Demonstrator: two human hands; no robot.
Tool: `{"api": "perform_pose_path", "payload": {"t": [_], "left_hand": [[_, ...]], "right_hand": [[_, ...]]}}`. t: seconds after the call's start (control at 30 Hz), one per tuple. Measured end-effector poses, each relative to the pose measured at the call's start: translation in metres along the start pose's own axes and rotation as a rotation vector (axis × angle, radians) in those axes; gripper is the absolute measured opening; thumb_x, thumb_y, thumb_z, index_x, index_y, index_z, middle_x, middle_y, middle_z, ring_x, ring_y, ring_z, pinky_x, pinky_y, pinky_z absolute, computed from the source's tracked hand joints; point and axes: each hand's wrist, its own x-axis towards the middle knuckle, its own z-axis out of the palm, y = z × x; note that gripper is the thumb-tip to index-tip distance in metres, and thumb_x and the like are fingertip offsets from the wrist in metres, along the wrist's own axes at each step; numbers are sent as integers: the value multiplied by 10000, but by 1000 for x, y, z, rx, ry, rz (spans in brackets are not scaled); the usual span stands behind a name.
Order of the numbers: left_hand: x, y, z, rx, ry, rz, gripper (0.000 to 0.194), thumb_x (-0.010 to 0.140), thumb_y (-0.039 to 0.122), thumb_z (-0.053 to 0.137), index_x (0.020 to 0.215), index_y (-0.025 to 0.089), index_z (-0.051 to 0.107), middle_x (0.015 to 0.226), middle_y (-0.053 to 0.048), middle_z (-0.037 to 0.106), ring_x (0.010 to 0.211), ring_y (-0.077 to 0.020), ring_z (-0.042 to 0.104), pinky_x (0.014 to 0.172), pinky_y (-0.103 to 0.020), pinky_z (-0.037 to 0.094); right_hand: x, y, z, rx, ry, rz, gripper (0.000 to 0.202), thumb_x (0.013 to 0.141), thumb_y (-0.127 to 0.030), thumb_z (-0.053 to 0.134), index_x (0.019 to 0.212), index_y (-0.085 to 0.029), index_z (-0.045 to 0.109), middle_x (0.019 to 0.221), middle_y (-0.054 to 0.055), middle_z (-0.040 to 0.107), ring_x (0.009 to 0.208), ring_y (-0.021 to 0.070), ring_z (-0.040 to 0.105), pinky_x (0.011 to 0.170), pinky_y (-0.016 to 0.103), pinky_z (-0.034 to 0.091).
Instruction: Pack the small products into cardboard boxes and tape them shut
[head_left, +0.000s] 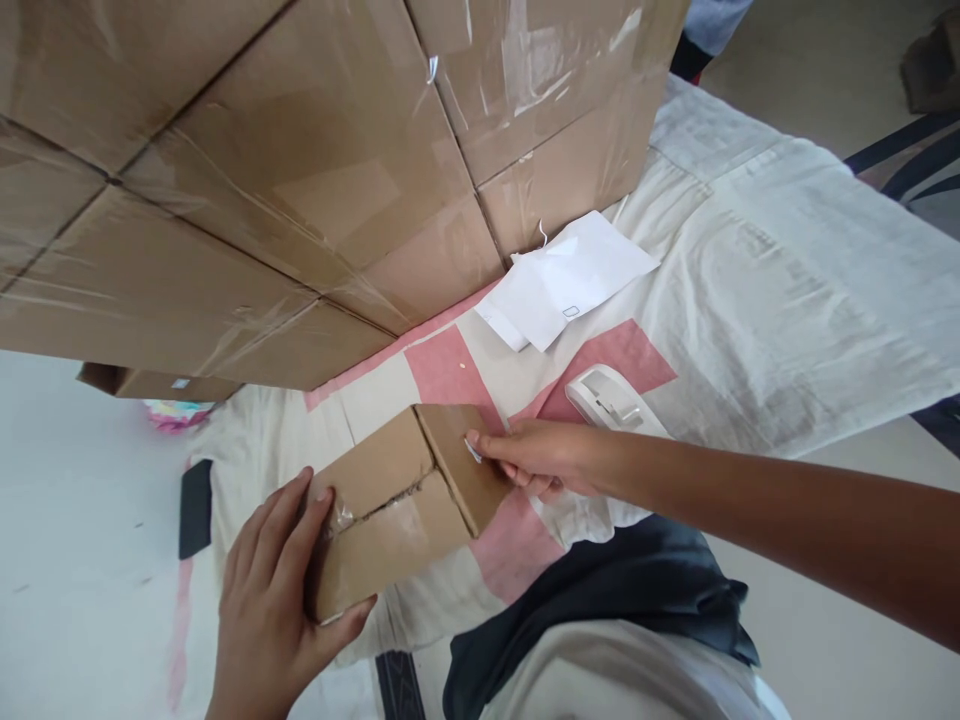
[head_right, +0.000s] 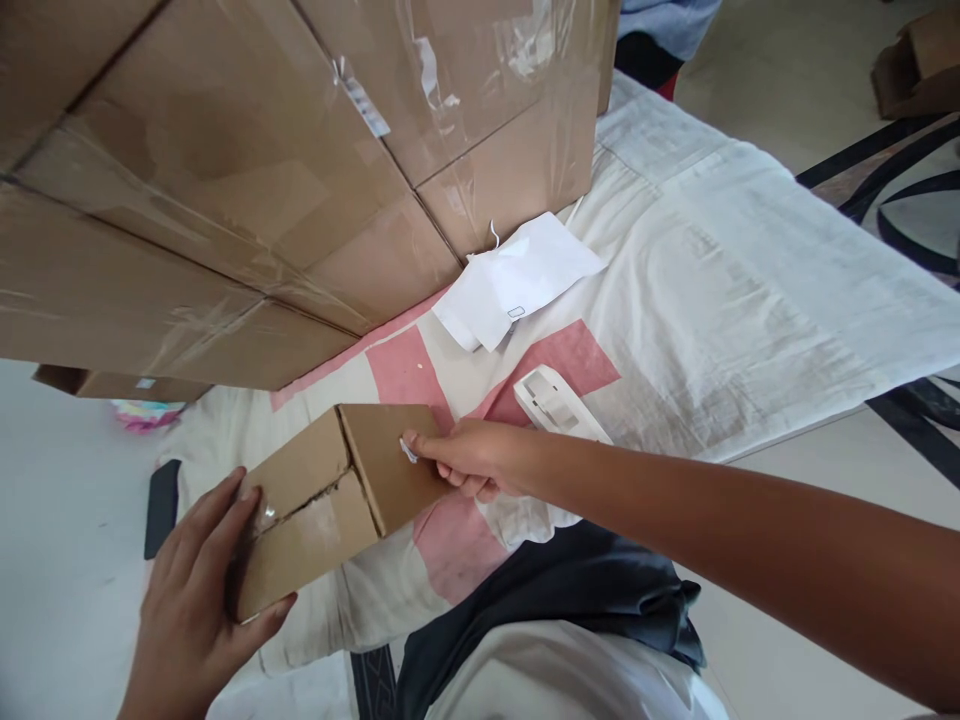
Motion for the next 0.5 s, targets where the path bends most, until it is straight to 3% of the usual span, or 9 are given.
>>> {"api": "perform_pose_path", "payload": {"t": [0.07,0.17,0.27,0.43,0.5], "left_hand": [[0,-5,1,-7,-4,54,845,910,561,576,1640,336,215,1712,-52,240,1481,-453,362,1193,-656,298],[0,-12,1,-10,-8,111,872,889,601,576,1639,333,221,1705,-75,254,1468,-474,376,1181,-679,302],[1,-15,2,-15,-21,101,865,885,539,612,1636,361,223,1699,-59,271,1466,-459,388,1187,-663,312],[3,-13,2,-45,-3,112,860,882,560,614,1631,368,238,1693,-63,290,1471,-454,379,1190,-657,301],[2,-15,3,-58,16,120,873,869,593,615,1628,356,255,1679,-88,319,1458,-460,394,1184,-659,304]], "right_hand": [[-9,12,2,-25,-12,77,682,705,-771,767,525,-226,399,419,-92,287,398,48,165,409,238,80],[-21,34,3,8,-13,-2,676,774,-758,714,532,-231,368,398,-101,272,381,50,175,417,260,89],[-26,54,4,4,-13,-68,650,809,-713,700,553,-230,348,417,-106,271,396,53,184,443,273,117],[-26,70,7,-68,118,-293,596,802,-569,755,601,-222,315,537,-97,260,512,68,244,507,261,157],[-30,65,5,-186,200,-405,462,842,-521,720,657,-212,429,597,-69,389,558,91,369,531,252,253]]}}
